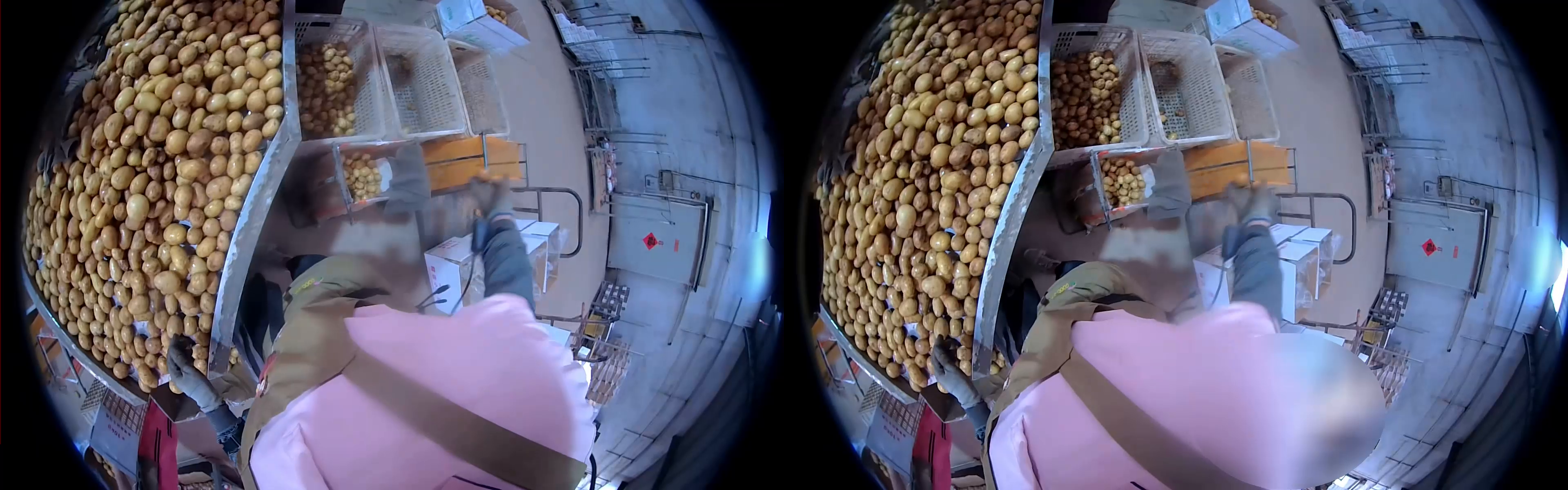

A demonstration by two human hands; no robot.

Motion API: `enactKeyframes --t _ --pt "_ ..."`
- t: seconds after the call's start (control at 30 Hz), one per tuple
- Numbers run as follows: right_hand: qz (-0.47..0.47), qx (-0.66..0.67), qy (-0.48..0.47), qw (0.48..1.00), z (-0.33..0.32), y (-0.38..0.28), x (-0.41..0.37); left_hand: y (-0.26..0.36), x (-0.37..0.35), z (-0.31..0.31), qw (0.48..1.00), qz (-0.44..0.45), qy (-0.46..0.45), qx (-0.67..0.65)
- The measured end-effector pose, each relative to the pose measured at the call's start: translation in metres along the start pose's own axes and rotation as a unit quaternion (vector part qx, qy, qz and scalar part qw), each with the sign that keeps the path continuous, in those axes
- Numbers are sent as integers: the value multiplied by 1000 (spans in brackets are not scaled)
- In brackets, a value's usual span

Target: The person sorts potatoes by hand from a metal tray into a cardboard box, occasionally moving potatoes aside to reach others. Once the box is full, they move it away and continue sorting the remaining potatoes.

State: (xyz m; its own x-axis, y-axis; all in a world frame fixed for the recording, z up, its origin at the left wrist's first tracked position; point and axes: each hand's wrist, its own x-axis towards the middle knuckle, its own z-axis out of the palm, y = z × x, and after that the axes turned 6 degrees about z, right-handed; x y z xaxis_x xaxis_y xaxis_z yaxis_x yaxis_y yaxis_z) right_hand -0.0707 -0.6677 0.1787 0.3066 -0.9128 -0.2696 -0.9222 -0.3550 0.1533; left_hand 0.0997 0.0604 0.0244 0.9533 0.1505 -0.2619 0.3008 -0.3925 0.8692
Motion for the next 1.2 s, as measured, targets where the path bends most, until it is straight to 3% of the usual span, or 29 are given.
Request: enactKeyframes --t 0.03,0.07,0.1,0.13,0.2,0.23,0.27,0.33,0.37,0.4,0.47,0.53,0.57,0.67,0.8,0.9,0.97,1.07,1.1,1.13,1.2 --pt "86 291 -20 953 33 30 38 -13 1 -9 999 -28 29 -7" --pt "176 697 -33 694 42 38 57 -24 2 -12 998 10 58 -18" --pt "180 760 -44 623 37 34 61 -30 1 -13 994 45 96 -26" --pt "164 767 -65 616 39 19 60 -40 -9 -20 986 73 148 -25" --pt "86 667 -114 731 60 -63 48 -34 -34 7 946 92 310 3" --pt "8 540 -129 832 72 -112 36 -46 -46 10 955 118 270 -6" --pt "-92 403 -134 901 82 -166 14 -42 -55 7 953 92 289 5" --pt "-239 393 -262 848 80 -280 -100 -29 -61 6 926 -3 377 29" --pt "-469 349 -229 778 103 -318 -130 -49 -54 3 904 -93 378 -176" --pt "-493 277 -272 779 70 -352 -212 -69 -45 1 817 -184 406 -365" --pt "-610 129 -338 705 96 -400 -262 -13 -39 -6 818 -167 291 -467" --pt "-740 84 -189 639 114 -428 -315 3 -33 -12 810 -141 299 -484" --pt "-754 24 -112 647 127 -439 -330 -1 -31 -15 806 -126 305 -492" --pt "-780 -10 -130 612 149 -453 -372 -33 -34 -29 797 -171 277 -509" --pt "-907 22 -82 411 189 -491 -415 -32 -12 -50 772 -226 280 -523" --pt "-903 -39 -154 399 195 -531 -445 -40 1 -62 805 -189 226 -515" --pt "-925 -8 -71 374 192 -559 -472 -51 7 -60 802 -142 220 -537" --pt "-936 97 19 337 197 -593 -524 -23 6 -70 764 -239 266 -537" --pt "-942 41 -47 330 207 -599 -537 -34 -5 -69 859 -171 222 -428" --pt "-953 -3 -36 299 216 -596 -547 -45 -16 -68 926 -98 199 -305" --pt "-955 -56 -19 292 224 -584 -541 -53 -30 -71 987 51 136 -70"
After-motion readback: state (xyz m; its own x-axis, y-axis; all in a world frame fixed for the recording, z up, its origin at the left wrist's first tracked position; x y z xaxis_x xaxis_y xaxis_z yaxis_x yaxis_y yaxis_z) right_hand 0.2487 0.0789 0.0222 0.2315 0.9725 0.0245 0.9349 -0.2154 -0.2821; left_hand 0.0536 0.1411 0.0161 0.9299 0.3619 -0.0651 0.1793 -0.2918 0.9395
